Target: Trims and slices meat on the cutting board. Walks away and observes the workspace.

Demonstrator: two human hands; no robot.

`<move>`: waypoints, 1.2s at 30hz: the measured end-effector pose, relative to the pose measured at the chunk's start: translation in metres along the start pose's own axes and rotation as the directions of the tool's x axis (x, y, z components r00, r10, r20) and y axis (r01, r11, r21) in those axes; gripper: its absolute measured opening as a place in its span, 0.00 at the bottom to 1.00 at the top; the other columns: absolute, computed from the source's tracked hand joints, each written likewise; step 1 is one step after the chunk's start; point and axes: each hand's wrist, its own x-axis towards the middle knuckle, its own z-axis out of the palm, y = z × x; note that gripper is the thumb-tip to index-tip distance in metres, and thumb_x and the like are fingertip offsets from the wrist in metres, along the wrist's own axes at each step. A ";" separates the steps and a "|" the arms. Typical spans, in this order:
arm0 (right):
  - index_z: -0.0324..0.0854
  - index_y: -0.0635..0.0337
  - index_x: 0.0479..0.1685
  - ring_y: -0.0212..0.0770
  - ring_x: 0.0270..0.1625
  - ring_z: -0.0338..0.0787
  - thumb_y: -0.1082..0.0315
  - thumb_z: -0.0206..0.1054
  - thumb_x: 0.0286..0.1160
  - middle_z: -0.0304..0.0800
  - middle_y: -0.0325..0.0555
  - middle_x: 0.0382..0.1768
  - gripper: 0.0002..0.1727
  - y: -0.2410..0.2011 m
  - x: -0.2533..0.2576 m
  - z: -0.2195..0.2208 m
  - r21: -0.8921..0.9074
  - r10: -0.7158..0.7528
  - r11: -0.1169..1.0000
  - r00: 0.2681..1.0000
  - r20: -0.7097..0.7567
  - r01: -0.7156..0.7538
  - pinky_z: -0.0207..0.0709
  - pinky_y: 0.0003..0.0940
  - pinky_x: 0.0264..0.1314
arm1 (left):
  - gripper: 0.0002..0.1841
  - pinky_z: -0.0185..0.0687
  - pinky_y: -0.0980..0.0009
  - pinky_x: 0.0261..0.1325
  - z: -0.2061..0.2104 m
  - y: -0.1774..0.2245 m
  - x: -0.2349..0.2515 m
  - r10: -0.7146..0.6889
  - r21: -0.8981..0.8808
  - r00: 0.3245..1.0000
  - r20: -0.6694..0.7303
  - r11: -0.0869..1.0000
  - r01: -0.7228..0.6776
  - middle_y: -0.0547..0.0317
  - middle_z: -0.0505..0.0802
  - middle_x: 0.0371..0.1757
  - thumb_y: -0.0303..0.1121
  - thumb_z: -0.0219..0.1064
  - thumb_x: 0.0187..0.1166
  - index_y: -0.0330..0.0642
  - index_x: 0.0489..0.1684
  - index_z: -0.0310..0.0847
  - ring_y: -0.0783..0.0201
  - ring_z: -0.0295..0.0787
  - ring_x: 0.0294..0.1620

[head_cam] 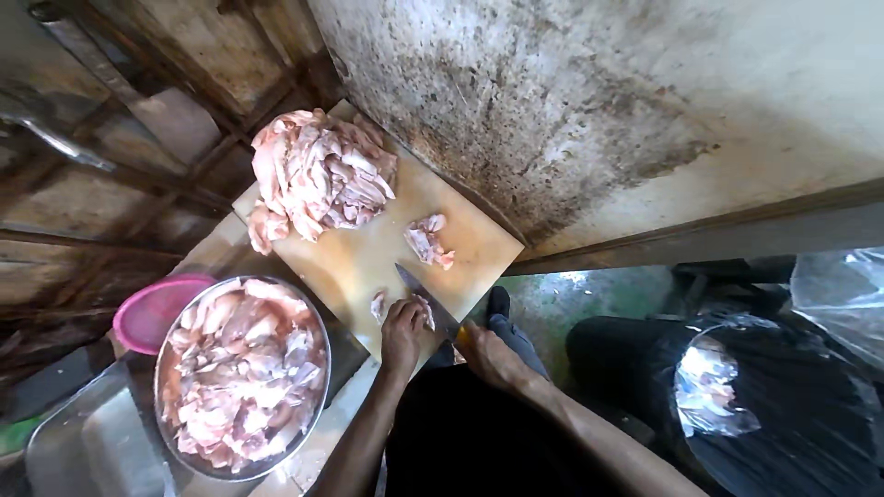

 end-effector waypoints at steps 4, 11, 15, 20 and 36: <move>0.72 0.60 0.70 0.60 0.56 0.92 0.50 0.54 0.90 0.89 0.60 0.51 0.24 -0.011 0.018 0.001 0.007 -0.020 1.000 0.999 -0.025 0.020 0.85 0.59 0.60 | 0.05 0.91 0.65 0.62 0.000 -0.001 0.001 0.016 -0.007 1.000 -0.012 1.000 -0.016 0.58 0.94 0.52 0.28 0.76 0.74 0.43 0.43 0.93 0.65 0.92 0.56; 0.72 0.58 0.70 0.60 0.54 0.92 0.47 0.53 0.90 0.89 0.60 0.49 0.25 -0.005 0.022 0.006 0.042 -0.029 0.999 0.998 -0.049 0.031 0.85 0.60 0.57 | 0.06 0.90 0.65 0.64 0.000 0.005 0.004 -0.085 -0.005 0.996 0.031 0.996 0.085 0.54 0.93 0.54 0.31 0.74 0.76 0.40 0.44 0.92 0.63 0.92 0.57; 0.70 0.57 0.71 0.61 0.54 0.93 0.47 0.53 0.90 0.90 0.60 0.49 0.25 -0.008 0.020 0.009 0.000 -0.008 1.000 0.998 -0.060 0.008 0.85 0.60 0.57 | 0.11 0.92 0.66 0.51 0.001 0.013 0.008 -0.137 -0.041 0.990 -0.031 0.990 0.136 0.55 0.92 0.46 0.37 0.78 0.71 0.41 0.44 0.91 0.65 0.91 0.42; 0.70 0.57 0.71 0.61 0.53 0.93 0.48 0.54 0.89 0.90 0.59 0.48 0.25 -0.006 0.020 0.011 -0.034 -0.007 0.999 0.997 -0.083 0.004 0.86 0.60 0.56 | 0.12 0.91 0.68 0.47 0.005 0.017 0.017 -0.219 -0.060 0.976 -0.007 0.974 0.218 0.54 0.89 0.45 0.36 0.78 0.69 0.41 0.45 0.89 0.65 0.89 0.40; 0.79 0.59 0.59 0.52 0.44 0.92 0.44 0.58 0.86 0.89 0.53 0.41 0.25 0.022 0.021 -0.001 0.116 -0.170 0.977 0.980 -0.100 0.182 0.85 0.55 0.52 | 0.13 0.91 0.57 0.58 -0.021 0.015 0.025 -0.479 -0.088 0.856 0.196 0.861 0.502 0.49 0.94 0.49 0.33 0.75 0.73 0.36 0.52 0.87 0.58 0.94 0.48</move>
